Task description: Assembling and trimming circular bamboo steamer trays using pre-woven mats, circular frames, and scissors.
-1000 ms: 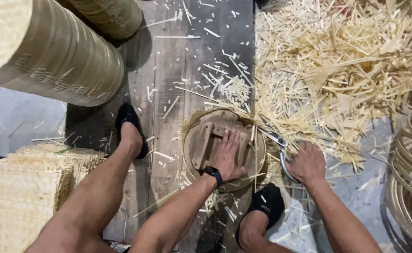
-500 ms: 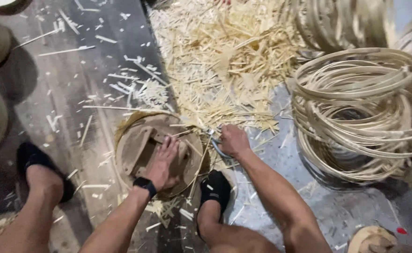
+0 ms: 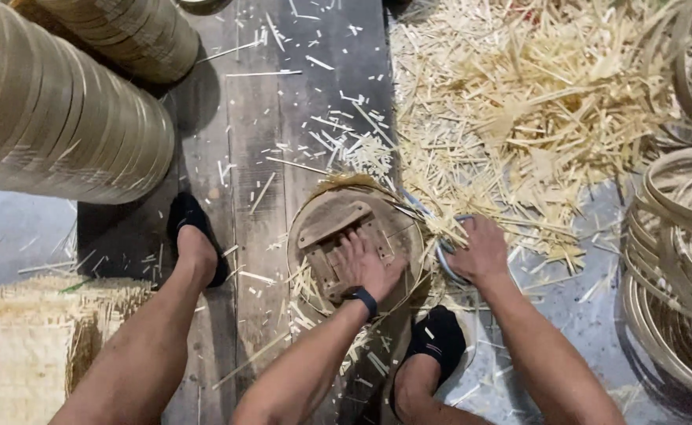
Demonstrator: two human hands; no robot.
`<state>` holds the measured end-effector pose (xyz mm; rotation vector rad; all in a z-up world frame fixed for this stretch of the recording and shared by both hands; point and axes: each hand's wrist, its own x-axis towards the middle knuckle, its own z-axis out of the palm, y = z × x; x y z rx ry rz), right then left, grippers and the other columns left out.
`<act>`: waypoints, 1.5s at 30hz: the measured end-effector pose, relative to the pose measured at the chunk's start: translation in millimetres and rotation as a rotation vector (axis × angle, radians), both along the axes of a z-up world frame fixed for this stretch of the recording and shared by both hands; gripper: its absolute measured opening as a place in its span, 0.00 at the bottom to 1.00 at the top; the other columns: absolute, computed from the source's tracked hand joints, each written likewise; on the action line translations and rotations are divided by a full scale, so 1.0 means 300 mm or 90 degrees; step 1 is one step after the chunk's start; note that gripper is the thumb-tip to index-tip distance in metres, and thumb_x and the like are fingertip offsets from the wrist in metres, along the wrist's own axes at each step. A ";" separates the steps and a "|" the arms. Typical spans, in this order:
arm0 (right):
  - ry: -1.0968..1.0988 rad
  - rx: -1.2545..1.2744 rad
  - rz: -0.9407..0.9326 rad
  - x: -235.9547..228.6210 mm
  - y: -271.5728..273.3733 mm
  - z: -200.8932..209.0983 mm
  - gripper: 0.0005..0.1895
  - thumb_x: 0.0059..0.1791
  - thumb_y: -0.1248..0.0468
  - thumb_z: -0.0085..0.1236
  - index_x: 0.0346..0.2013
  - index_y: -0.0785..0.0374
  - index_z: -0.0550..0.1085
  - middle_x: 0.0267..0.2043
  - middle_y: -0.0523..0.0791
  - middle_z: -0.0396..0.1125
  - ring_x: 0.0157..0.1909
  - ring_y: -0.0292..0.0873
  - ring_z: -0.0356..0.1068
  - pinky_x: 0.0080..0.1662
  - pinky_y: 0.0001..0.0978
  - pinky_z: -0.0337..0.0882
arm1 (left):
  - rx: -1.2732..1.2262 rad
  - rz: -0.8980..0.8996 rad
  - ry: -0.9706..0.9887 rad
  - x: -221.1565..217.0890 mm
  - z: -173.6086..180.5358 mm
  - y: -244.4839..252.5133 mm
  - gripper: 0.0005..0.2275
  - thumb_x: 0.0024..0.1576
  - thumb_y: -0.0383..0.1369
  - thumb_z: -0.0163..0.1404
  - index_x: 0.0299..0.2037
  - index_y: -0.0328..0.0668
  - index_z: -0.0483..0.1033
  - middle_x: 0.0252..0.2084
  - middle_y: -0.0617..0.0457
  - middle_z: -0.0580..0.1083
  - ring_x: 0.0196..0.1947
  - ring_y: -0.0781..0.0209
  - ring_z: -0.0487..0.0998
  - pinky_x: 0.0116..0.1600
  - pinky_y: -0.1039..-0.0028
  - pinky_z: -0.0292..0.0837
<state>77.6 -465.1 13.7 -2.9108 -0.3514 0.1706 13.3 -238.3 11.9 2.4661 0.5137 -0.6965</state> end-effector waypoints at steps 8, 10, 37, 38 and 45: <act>0.292 -0.069 -0.053 0.043 -0.066 -0.065 0.21 0.42 0.50 0.63 0.46 0.52 0.78 0.47 0.50 0.74 0.51 0.54 0.74 0.51 0.48 0.74 | 0.011 -0.133 -0.067 -0.001 0.015 0.069 0.53 0.52 0.62 0.49 0.73 0.23 0.39 0.75 0.24 0.43 0.77 0.31 0.38 0.75 0.45 0.26; 0.176 -0.028 -0.047 -0.032 -0.137 -0.070 0.22 0.42 0.47 0.63 0.49 0.47 0.78 0.47 0.51 0.73 0.52 0.54 0.73 0.51 0.50 0.73 | -0.026 -0.257 -0.015 -0.056 0.022 0.077 0.55 0.48 0.64 0.50 0.72 0.25 0.38 0.75 0.26 0.42 0.76 0.32 0.37 0.75 0.45 0.25; -0.009 -0.080 0.094 -0.002 -0.076 -0.043 0.34 0.43 0.31 0.57 0.33 0.61 0.77 0.24 0.53 0.69 0.28 0.50 0.68 0.24 0.44 0.73 | 0.053 -0.678 -0.070 -0.038 0.010 0.221 0.51 0.44 0.53 0.64 0.74 0.37 0.50 0.78 0.42 0.49 0.79 0.47 0.44 0.77 0.47 0.33; -0.007 -0.083 0.098 0.018 -0.056 -0.066 0.34 0.43 0.31 0.57 0.33 0.61 0.77 0.24 0.53 0.69 0.28 0.50 0.68 0.24 0.44 0.73 | 0.049 -0.674 -0.069 -0.040 0.021 0.213 0.51 0.44 0.53 0.64 0.74 0.37 0.50 0.78 0.42 0.49 0.79 0.47 0.44 0.77 0.47 0.33; 0.124 -0.094 0.040 0.045 -0.039 -0.045 0.32 0.40 0.34 0.61 0.30 0.63 0.77 0.33 0.52 0.71 0.36 0.52 0.72 0.37 0.48 0.74 | 0.121 -0.734 -0.295 -0.069 -0.277 0.266 0.48 0.38 0.52 0.60 0.68 0.49 0.48 0.72 0.50 0.46 0.71 0.51 0.40 0.69 0.46 0.29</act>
